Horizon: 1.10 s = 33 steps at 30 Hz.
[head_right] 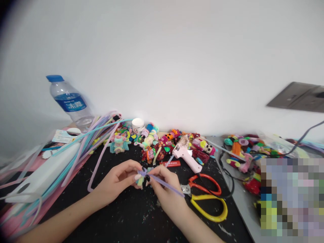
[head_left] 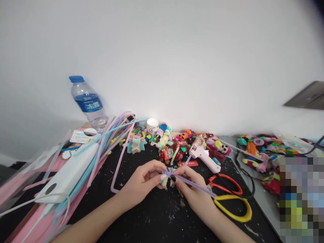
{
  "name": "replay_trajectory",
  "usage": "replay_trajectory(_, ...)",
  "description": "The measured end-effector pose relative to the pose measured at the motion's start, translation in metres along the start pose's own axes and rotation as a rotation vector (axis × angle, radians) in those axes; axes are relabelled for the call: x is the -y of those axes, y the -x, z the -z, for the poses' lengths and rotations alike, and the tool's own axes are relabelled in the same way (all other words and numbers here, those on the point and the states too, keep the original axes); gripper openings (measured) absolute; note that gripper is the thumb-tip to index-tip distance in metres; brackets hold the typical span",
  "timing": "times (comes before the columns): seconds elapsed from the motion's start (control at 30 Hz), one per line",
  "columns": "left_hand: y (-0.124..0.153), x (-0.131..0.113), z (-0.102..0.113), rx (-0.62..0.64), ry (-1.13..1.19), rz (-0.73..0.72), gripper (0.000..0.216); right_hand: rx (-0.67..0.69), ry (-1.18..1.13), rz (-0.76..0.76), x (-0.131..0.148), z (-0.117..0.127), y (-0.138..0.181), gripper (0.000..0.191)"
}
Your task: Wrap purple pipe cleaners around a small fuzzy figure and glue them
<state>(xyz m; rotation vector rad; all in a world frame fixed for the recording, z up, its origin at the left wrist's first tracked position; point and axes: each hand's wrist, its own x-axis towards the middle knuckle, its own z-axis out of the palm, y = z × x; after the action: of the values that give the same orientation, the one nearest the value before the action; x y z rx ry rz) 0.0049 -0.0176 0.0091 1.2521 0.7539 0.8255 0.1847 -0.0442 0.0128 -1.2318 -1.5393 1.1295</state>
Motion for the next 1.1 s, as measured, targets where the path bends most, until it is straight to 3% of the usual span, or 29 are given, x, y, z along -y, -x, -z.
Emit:
replay_trajectory(0.3,0.001,0.002,0.0,-0.048,-0.28,-0.083,0.01,-0.011,0.181,0.076,-0.004,-0.002,0.003,0.018)
replay_trajectory(0.57,0.004,0.001,-0.001,-0.061,-0.571,-0.217,0.015,-0.082,0.575,0.459,-0.01,-0.008,0.014,0.014)
replay_trajectory(0.7,0.002,0.004,0.001,-0.125,-0.318,-0.122,0.01,-0.024,0.572,0.497,-0.006,-0.002,0.013,0.012)
replay_trajectory(0.8,-0.001,0.006,0.004,-0.146,-0.048,-0.059,0.01,-0.051,0.647,0.541,-0.002,0.009,0.006,0.023)
replay_trajectory(0.9,-0.004,0.005,0.005,-0.159,0.177,-0.039,0.011,-0.211,0.819,0.498,-0.004,0.023,-0.005,0.033)
replay_trajectory(1.0,-0.004,0.001,0.005,-0.165,0.297,-0.003,0.012,-0.431,1.038,0.355,-0.01,0.037,-0.016,0.043)
replay_trajectory(1.1,-0.003,-0.001,0.005,-0.158,0.374,0.012,0.014,-0.542,1.167,0.204,-0.018,0.047,-0.022,0.059)
